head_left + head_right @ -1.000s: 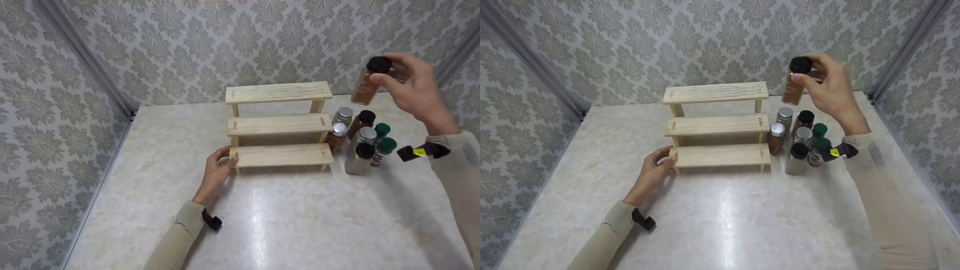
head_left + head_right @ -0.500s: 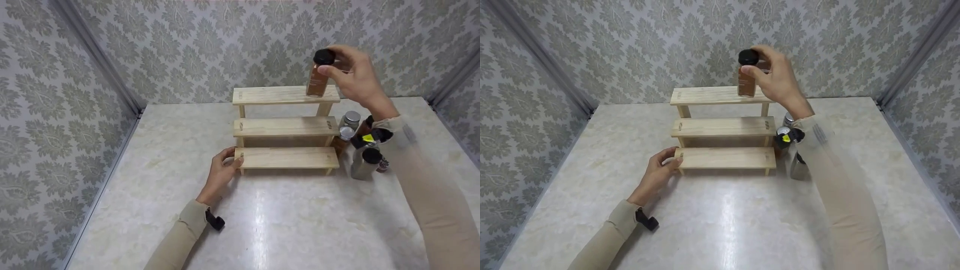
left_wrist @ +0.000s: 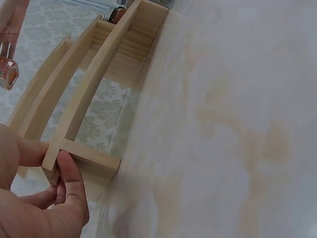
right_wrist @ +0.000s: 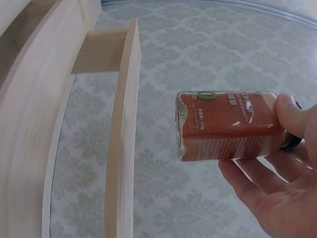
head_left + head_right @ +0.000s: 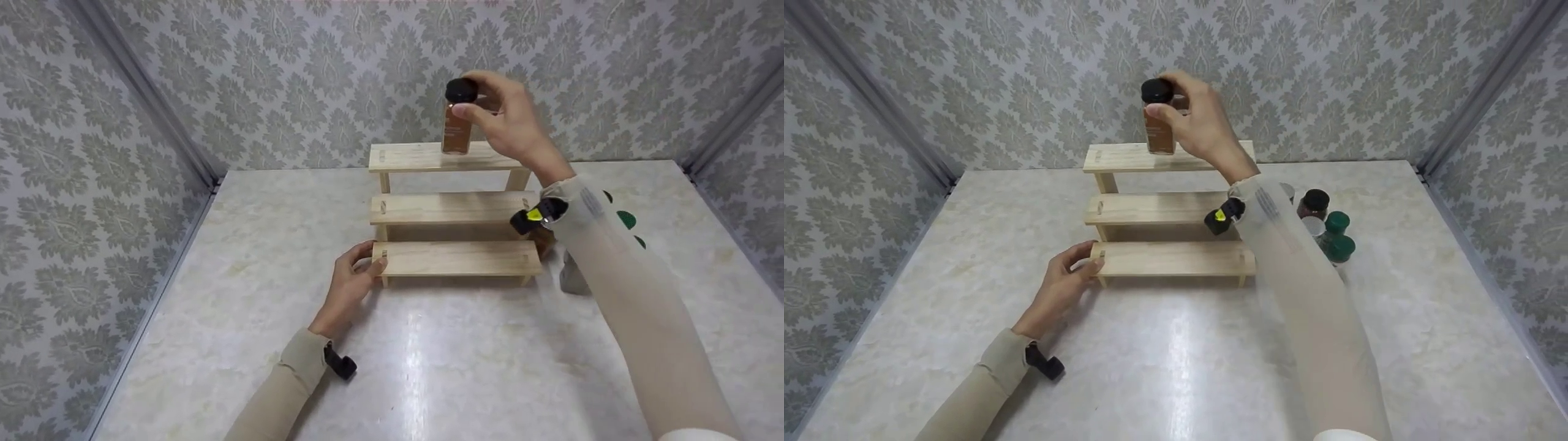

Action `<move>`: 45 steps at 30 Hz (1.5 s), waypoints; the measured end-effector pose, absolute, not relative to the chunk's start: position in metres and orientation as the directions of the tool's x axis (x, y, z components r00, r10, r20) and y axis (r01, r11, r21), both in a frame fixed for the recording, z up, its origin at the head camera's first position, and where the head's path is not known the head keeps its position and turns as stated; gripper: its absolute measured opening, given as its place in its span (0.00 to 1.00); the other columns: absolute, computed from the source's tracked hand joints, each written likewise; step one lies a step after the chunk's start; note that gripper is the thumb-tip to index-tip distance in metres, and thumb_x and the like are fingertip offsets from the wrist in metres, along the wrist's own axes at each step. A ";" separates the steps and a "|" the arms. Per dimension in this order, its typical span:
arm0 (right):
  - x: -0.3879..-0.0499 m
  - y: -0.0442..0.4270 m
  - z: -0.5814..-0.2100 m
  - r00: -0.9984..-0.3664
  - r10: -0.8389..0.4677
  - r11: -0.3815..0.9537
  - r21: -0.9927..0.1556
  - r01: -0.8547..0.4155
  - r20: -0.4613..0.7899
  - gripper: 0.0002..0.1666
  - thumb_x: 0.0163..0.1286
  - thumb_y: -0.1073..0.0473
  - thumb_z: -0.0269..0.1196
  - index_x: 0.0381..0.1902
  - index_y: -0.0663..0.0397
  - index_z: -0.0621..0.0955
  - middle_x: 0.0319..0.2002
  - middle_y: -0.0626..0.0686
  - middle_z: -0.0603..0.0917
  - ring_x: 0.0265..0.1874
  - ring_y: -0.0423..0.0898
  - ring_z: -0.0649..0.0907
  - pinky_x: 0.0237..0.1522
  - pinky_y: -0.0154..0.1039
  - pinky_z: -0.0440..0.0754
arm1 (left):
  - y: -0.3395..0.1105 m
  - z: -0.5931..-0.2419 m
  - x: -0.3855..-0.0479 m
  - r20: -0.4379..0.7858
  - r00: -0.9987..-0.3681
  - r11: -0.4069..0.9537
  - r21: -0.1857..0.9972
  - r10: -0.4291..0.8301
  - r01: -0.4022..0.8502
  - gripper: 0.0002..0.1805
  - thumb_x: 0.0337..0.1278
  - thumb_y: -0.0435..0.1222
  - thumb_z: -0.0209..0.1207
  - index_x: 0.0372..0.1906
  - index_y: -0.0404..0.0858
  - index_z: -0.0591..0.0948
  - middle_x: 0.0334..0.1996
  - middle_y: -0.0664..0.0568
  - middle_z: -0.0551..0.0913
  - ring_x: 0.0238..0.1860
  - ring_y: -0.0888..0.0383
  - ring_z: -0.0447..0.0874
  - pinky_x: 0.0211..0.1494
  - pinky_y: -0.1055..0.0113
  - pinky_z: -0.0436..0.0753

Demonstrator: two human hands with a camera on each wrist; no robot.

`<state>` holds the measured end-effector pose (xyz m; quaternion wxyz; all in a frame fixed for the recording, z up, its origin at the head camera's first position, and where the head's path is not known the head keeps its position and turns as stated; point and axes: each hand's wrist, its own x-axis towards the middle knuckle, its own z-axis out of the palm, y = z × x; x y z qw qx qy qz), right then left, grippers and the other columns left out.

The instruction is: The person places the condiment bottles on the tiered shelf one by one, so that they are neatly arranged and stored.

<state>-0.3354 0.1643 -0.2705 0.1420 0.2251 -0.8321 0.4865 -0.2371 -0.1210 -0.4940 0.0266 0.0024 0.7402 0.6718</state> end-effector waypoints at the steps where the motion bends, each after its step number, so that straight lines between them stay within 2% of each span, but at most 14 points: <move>1: -0.337 0.159 -0.271 -0.862 -0.238 0.408 -0.759 -0.507 0.448 0.25 0.78 0.58 0.67 0.70 0.55 0.80 0.66 0.59 0.85 0.63 0.57 0.86 0.69 0.45 0.81 | -0.122 -0.494 -0.237 -0.033 -0.999 0.099 0.995 0.043 -0.028 0.30 0.74 0.34 0.65 0.76 0.33 0.72 0.67 0.40 0.79 0.66 0.43 0.82 0.60 0.60 0.88; 8: -0.349 0.130 -0.277 -0.856 -0.278 0.346 -0.786 -0.512 0.435 0.23 0.80 0.61 0.65 0.69 0.58 0.79 0.66 0.59 0.84 0.64 0.57 0.85 0.70 0.46 0.81 | -0.124 -0.495 -0.236 -0.019 -0.997 0.100 0.995 0.070 -0.012 0.31 0.75 0.35 0.64 0.78 0.33 0.71 0.68 0.38 0.78 0.68 0.42 0.80 0.60 0.59 0.88; 15: -0.362 0.101 -0.283 -0.868 -0.294 0.354 -0.798 -0.488 0.401 0.25 0.81 0.59 0.64 0.72 0.55 0.78 0.68 0.57 0.83 0.66 0.54 0.84 0.70 0.42 0.80 | -0.122 -0.495 -0.238 -0.043 -0.999 0.091 0.995 0.029 -0.040 0.30 0.74 0.33 0.65 0.76 0.33 0.73 0.66 0.40 0.79 0.66 0.43 0.82 0.57 0.62 0.89; 23: -0.366 0.082 -0.285 -0.854 -0.308 0.319 -0.800 -0.508 0.419 0.25 0.80 0.63 0.63 0.71 0.60 0.77 0.68 0.60 0.82 0.69 0.58 0.82 0.71 0.42 0.80 | -0.119 -0.494 -0.239 -0.041 -0.998 0.066 0.997 0.037 -0.039 0.30 0.74 0.32 0.64 0.76 0.33 0.73 0.66 0.38 0.78 0.64 0.43 0.83 0.57 0.63 0.89; 33: -0.371 0.072 -0.298 -0.872 -0.331 0.327 -0.823 -0.465 0.361 0.27 0.82 0.63 0.61 0.75 0.58 0.74 0.71 0.61 0.79 0.71 0.59 0.81 0.71 0.45 0.81 | -0.127 -0.494 -0.238 -0.065 -0.997 0.062 0.996 0.036 -0.063 0.31 0.75 0.34 0.65 0.77 0.34 0.71 0.68 0.39 0.77 0.66 0.45 0.82 0.57 0.63 0.89; 41: -0.371 0.075 -0.302 -0.877 -0.329 0.309 -0.838 -0.450 0.350 0.29 0.80 0.63 0.63 0.76 0.59 0.74 0.71 0.61 0.79 0.69 0.58 0.82 0.69 0.43 0.81 | -0.126 -0.494 -0.237 -0.091 -0.995 0.050 0.995 0.033 -0.090 0.32 0.75 0.34 0.65 0.78 0.34 0.71 0.69 0.40 0.76 0.70 0.44 0.80 0.62 0.61 0.87; 45: -0.370 0.078 -0.302 -0.886 -0.326 0.345 -0.831 -0.436 0.330 0.36 0.80 0.60 0.65 0.80 0.58 0.69 0.75 0.60 0.76 0.70 0.57 0.81 0.71 0.41 0.80 | -0.123 -0.494 -0.238 -0.096 -0.995 0.027 0.995 0.032 -0.095 0.31 0.75 0.33 0.65 0.78 0.35 0.71 0.69 0.40 0.76 0.68 0.45 0.81 0.61 0.61 0.88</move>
